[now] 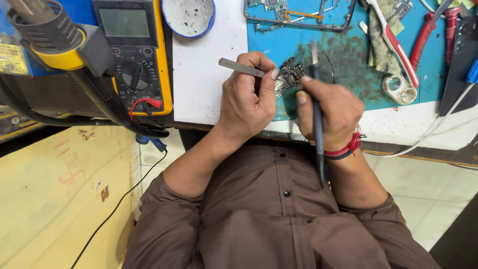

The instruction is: The person uses a soldering iron and tweezers to apply solder to a small circuit board. They repeatedly heat and add solder to specific points on the board while holding it steady with the tweezers.

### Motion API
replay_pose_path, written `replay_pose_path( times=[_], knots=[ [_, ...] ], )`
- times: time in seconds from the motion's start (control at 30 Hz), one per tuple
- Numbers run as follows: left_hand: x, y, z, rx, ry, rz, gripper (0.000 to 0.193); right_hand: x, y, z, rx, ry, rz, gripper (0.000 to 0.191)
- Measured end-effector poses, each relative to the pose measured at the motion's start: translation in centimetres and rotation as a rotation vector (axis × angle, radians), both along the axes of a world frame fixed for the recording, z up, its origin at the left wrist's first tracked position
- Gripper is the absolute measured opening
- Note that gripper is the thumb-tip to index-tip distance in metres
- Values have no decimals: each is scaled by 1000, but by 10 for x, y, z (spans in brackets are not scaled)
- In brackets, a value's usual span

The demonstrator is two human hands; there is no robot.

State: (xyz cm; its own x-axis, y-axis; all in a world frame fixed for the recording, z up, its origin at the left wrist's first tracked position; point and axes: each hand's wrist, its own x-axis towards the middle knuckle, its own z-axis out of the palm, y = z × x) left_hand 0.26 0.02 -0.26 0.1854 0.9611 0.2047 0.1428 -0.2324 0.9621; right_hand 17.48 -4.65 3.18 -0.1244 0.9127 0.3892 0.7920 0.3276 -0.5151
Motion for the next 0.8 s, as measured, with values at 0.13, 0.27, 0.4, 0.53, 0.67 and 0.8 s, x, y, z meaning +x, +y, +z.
replay_pose_path(
  times=[0.13,0.27,0.4,0.53,0.67,0.8],
  knots=[
    [-1,0,1,-28,4,-11,12,2,0,-3,-51,-15,-56,28],
    [0,2,1,8,0,-1,12,1,0,-3,-11,-25,-44,23],
    [-1,0,2,-5,9,14,11,-3,-2,-9,-27,459,-104,37],
    [-2,1,3,-20,3,-5,10,6,-6,-16,51,204,-174,25],
    [-2,0,2,-17,9,-4,10,17,-16,-20,53,172,-65,14],
    [-2,0,1,5,31,1,11,18,-18,-24,45,195,-11,10]
  ],
)
